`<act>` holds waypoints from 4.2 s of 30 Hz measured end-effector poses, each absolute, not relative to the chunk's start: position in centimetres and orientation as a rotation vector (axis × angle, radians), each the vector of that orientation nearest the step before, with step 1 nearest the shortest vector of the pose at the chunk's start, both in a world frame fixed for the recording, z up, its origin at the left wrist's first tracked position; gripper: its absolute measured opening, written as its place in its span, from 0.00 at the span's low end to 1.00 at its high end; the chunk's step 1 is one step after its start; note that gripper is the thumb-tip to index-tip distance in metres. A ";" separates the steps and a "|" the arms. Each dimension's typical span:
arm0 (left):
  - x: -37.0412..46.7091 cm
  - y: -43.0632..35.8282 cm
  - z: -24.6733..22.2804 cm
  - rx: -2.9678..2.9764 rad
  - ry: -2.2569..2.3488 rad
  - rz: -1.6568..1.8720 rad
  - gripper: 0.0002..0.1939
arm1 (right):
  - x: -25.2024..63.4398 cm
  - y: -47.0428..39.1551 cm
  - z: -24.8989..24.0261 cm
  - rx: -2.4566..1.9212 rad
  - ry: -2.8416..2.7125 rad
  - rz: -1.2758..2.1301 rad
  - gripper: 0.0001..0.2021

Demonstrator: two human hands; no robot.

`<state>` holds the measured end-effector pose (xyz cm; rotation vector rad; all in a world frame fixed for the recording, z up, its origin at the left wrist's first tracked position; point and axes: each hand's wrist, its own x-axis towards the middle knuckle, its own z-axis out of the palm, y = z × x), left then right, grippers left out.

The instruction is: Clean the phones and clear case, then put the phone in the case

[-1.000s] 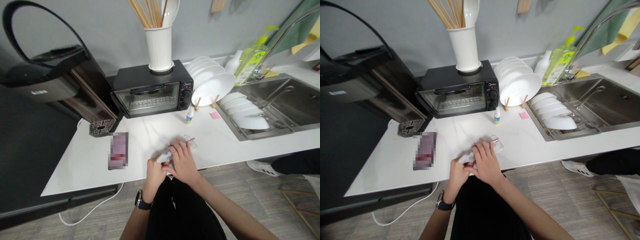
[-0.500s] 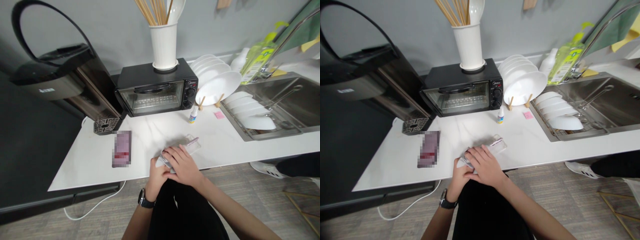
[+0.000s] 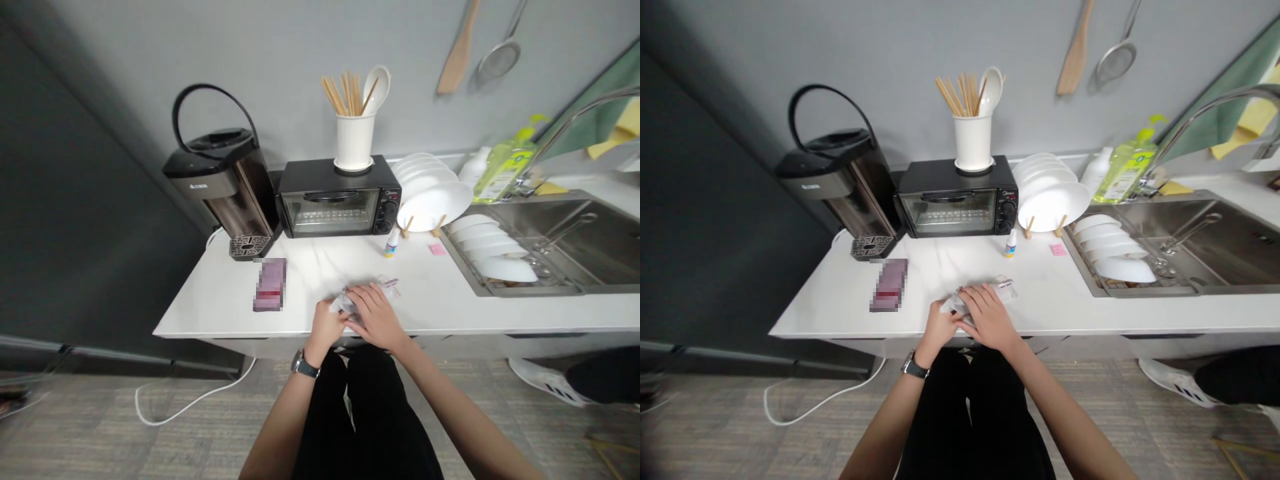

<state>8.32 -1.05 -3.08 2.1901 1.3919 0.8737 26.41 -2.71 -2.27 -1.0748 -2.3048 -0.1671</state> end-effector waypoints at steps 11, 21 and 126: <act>8.5 -1.1 -2.7 2.128 1.478 0.869 0.09 | 25.9 -2.7 -1.3 -1.109 -2.282 -0.225 0.26; 8.3 -0.8 -3.2 2.102 1.483 0.896 0.10 | 25.7 -2.9 -2.2 -1.255 -2.135 -0.225 0.28; 9.7 0.3 -3.2 1.802 1.428 0.990 0.11 | 26.4 -1.3 -1.6 -0.977 -2.319 -0.018 0.29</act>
